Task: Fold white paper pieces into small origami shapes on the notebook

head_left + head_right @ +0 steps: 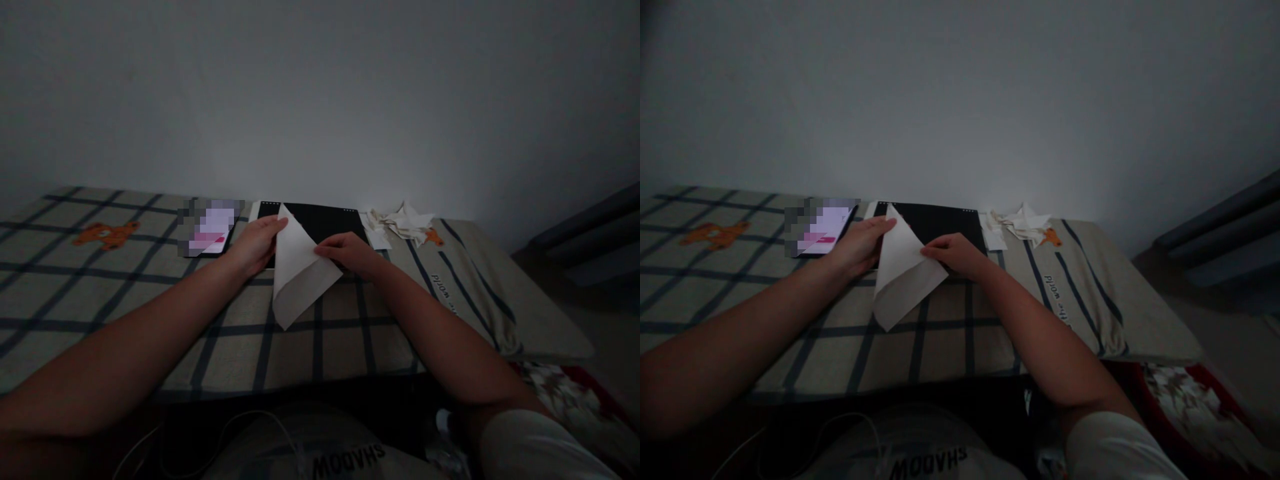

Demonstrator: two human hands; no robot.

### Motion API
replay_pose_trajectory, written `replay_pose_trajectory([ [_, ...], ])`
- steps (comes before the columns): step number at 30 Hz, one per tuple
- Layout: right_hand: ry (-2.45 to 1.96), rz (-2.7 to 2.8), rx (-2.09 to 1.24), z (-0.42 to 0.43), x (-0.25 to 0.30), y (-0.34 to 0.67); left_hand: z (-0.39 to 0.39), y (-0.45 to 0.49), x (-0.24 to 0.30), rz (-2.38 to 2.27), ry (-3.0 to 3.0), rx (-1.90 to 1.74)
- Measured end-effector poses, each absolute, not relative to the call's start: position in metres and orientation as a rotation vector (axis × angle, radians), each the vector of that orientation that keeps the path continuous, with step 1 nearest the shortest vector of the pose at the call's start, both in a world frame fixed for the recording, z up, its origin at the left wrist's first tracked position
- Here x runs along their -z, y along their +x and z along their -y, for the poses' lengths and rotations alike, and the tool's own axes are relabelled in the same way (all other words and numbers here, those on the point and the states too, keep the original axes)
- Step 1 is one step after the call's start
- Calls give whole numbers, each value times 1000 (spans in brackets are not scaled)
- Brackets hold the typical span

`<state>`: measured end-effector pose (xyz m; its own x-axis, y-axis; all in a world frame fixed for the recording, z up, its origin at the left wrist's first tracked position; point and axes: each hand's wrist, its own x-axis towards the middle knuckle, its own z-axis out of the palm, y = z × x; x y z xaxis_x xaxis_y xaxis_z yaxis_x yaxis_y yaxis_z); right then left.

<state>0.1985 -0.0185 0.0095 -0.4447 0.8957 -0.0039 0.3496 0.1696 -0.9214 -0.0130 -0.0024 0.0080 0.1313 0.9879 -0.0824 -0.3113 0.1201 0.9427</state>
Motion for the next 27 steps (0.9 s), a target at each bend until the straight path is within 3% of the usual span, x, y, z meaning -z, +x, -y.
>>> replay_pose_trajectory([
  [27,-1194,1804,-1276,19,-6,193,6,-14,-20,-979,904,-1240],
])
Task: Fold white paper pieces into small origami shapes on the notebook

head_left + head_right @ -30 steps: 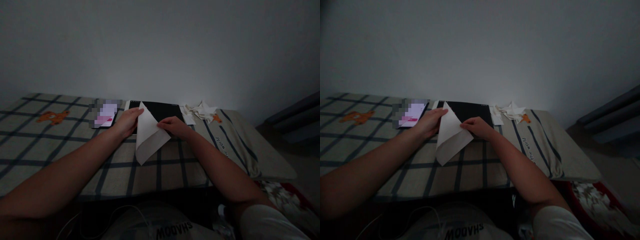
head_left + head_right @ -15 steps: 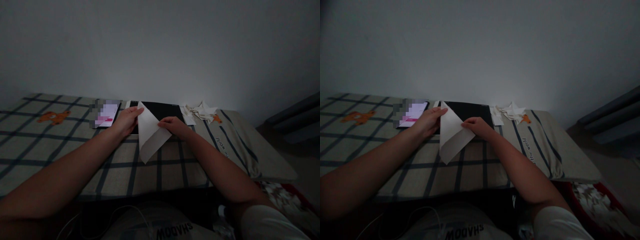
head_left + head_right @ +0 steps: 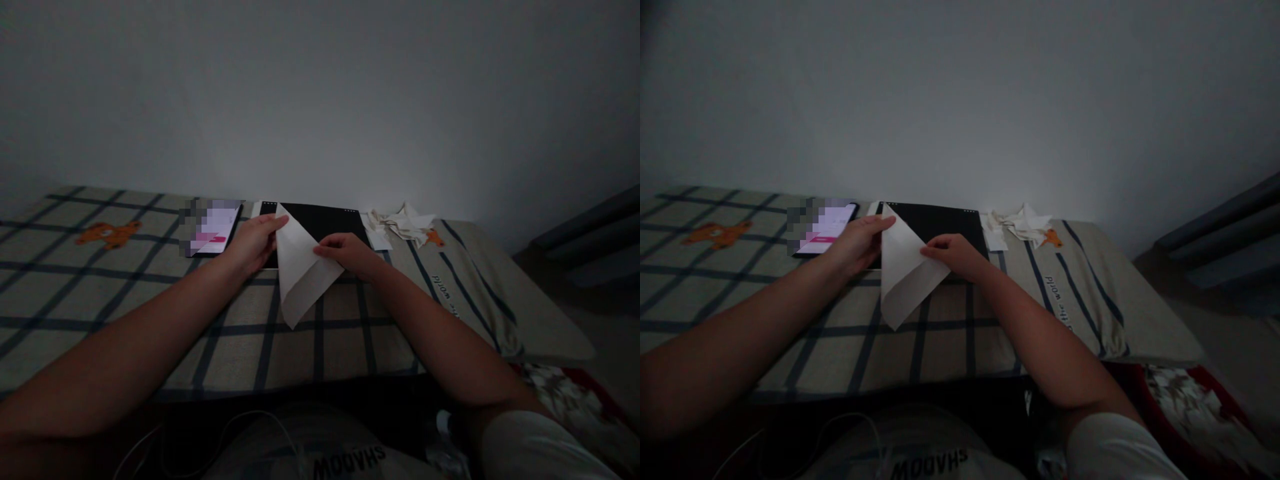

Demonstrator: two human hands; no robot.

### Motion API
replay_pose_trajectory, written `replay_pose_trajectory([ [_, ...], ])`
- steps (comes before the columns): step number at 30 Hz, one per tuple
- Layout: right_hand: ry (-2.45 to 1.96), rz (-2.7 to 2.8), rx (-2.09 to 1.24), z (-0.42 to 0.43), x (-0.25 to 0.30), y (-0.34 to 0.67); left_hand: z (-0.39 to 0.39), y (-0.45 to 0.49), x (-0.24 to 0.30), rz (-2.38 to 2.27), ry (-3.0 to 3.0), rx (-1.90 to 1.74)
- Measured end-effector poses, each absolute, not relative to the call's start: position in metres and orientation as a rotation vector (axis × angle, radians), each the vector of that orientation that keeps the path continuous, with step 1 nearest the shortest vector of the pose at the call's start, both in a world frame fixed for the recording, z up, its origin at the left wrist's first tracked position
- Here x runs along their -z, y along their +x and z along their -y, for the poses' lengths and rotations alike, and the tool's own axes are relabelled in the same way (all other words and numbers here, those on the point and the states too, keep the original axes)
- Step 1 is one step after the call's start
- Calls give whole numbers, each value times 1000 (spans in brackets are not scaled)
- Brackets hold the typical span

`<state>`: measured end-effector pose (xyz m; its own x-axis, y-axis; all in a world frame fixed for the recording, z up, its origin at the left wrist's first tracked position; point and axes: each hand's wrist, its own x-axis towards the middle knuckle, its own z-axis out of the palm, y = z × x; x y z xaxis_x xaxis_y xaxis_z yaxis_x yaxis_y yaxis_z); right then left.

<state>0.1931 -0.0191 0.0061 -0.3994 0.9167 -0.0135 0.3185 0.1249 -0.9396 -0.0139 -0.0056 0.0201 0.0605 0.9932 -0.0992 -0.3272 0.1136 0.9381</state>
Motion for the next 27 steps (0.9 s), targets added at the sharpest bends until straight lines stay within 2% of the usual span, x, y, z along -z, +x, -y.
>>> replay_pose_trajectory([
  [27,-1175,1819,-1284,14,0,193,-4,-22,-18,-891,873,-1407],
])
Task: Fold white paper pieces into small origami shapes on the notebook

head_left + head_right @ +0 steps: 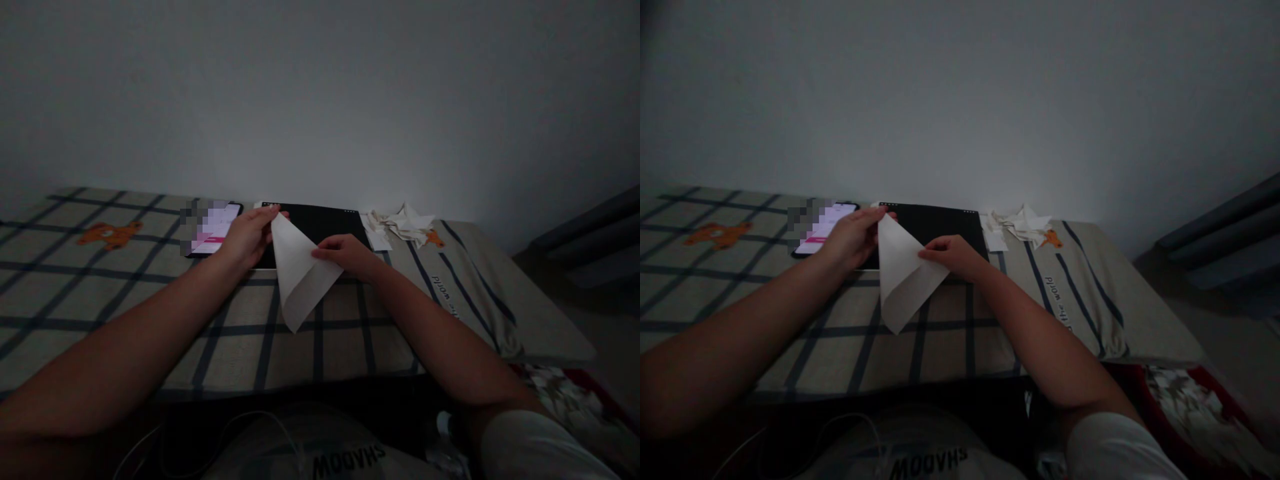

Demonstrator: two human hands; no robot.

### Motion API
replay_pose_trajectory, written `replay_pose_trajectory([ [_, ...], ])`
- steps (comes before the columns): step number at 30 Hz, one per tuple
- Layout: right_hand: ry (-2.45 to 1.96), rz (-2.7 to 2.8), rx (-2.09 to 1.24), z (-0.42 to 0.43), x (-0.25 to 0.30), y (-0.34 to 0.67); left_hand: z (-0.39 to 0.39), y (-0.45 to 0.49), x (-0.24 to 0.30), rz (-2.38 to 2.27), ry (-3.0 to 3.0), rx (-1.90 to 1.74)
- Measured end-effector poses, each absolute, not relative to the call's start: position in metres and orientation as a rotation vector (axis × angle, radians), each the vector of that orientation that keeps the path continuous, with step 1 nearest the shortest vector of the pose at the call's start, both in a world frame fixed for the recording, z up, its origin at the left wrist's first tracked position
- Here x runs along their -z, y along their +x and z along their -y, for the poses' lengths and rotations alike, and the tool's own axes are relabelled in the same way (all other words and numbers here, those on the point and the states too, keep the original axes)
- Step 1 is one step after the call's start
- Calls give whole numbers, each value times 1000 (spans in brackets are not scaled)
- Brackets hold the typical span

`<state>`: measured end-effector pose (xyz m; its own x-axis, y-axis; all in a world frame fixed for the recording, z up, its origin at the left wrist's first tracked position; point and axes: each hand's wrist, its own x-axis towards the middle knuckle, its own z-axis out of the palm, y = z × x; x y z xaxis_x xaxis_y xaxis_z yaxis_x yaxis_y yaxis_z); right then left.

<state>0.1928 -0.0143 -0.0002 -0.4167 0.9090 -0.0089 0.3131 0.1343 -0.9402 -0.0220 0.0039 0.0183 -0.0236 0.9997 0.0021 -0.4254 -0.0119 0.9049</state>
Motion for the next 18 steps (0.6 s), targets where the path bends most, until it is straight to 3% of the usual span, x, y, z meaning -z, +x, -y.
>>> replay_pose_trajectory([
  [18,-1202,1788,-1297,17,-3,190,-7,-24,-30,-931,662,-1320],
])
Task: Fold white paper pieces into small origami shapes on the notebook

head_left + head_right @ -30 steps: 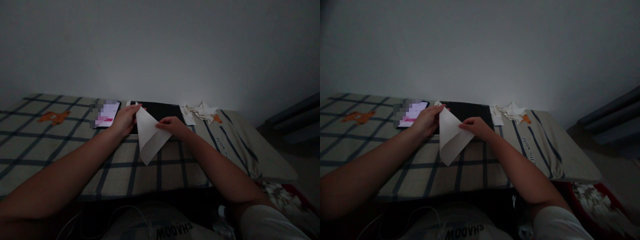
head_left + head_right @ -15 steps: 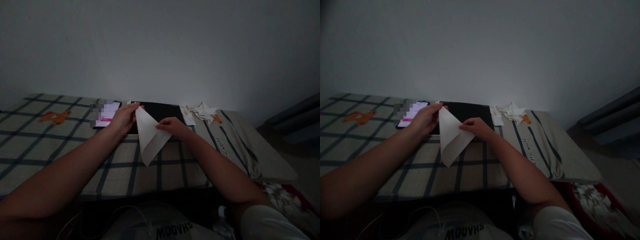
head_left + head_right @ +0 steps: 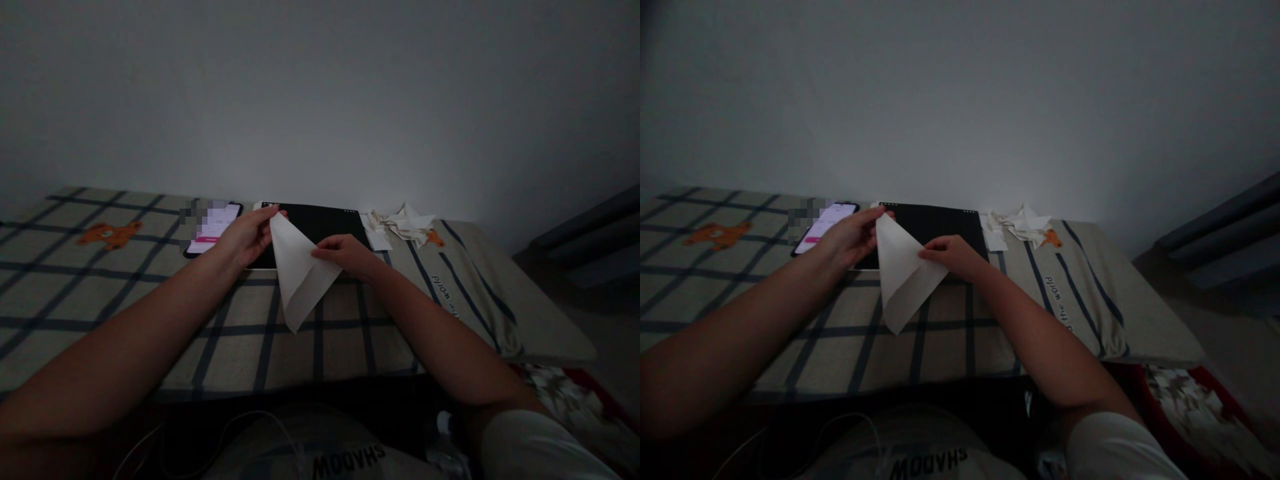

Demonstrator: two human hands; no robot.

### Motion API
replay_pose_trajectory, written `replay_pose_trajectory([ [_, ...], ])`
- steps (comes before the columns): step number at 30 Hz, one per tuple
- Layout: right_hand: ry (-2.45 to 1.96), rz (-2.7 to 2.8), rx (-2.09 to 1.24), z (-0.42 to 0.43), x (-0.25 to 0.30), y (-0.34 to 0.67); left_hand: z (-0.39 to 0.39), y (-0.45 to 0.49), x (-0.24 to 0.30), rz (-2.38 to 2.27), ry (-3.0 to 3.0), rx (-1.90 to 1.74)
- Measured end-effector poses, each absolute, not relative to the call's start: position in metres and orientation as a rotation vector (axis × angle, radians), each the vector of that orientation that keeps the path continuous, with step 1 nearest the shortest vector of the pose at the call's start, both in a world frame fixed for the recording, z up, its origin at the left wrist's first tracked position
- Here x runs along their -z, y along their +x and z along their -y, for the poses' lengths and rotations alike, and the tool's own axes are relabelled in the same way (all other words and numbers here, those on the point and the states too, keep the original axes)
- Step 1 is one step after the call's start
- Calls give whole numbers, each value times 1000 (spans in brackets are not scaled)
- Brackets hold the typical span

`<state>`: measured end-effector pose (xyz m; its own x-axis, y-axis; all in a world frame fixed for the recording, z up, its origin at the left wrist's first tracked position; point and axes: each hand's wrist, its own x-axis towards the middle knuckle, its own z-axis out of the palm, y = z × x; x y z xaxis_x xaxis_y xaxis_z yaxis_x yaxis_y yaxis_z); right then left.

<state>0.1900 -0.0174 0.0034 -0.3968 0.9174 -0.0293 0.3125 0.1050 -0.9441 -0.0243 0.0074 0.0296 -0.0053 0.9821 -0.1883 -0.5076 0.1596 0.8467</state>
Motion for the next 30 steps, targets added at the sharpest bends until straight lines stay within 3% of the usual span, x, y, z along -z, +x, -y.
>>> replay_pose_trajectory([
  [9,-1195,1797,-1262,15,-2,192,-5,-27,-29,-931,794,-1301],
  [16,-1226,1632,-1093,7,1,200,6,-20,-25,-1094,1097,-937],
  [30,-1050,1388,-1477,3,-7,205,2,-21,-22,-1114,1059,-1020],
])
